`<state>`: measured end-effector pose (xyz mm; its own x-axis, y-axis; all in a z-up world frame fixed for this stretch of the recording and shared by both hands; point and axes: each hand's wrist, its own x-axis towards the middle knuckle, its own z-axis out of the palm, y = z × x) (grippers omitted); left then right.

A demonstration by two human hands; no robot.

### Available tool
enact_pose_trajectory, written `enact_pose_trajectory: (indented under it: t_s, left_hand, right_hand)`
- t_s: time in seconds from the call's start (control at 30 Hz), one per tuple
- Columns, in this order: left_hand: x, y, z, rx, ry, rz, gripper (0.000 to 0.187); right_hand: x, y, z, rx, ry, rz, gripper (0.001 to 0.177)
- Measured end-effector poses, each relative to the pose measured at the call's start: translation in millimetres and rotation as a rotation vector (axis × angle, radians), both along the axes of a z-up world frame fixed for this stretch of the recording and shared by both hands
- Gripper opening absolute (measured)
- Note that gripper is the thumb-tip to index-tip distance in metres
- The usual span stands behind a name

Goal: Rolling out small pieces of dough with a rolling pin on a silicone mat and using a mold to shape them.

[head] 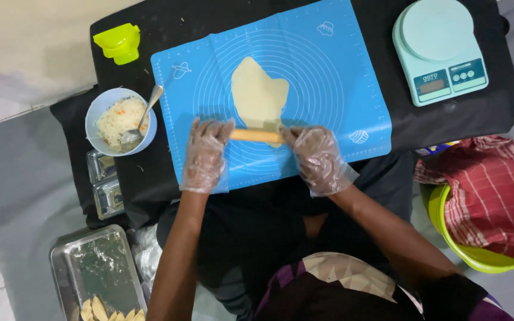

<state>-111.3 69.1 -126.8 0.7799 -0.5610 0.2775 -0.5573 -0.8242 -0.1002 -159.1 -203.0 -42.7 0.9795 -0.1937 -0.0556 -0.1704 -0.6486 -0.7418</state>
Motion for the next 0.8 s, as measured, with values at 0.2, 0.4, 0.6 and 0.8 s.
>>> enact_pose_trajectory:
  t_s: [0.2,0.4,0.6,0.8]
  left_hand:
    - [8,-18,23,-0.049,0.184,0.004,0.081]
    - [-30,-27,27,0.232,0.196,0.19,0.091]
    - [-67,-32,41,0.299,0.331,0.229,0.099]
    - [-100,-24,24,0.132,0.371,0.299,0.099]
  right_hand:
    - [2,-17,-13,-0.295,-0.171,0.248,0.029]
    - [-18,-35,-39,-0.743,-0.266,0.677,0.042]
    - [-39,-36,-24,-0.732,-0.614,0.637,0.035]
    - [-69,-72,-49,-0.811,-0.414,0.767,0.075]
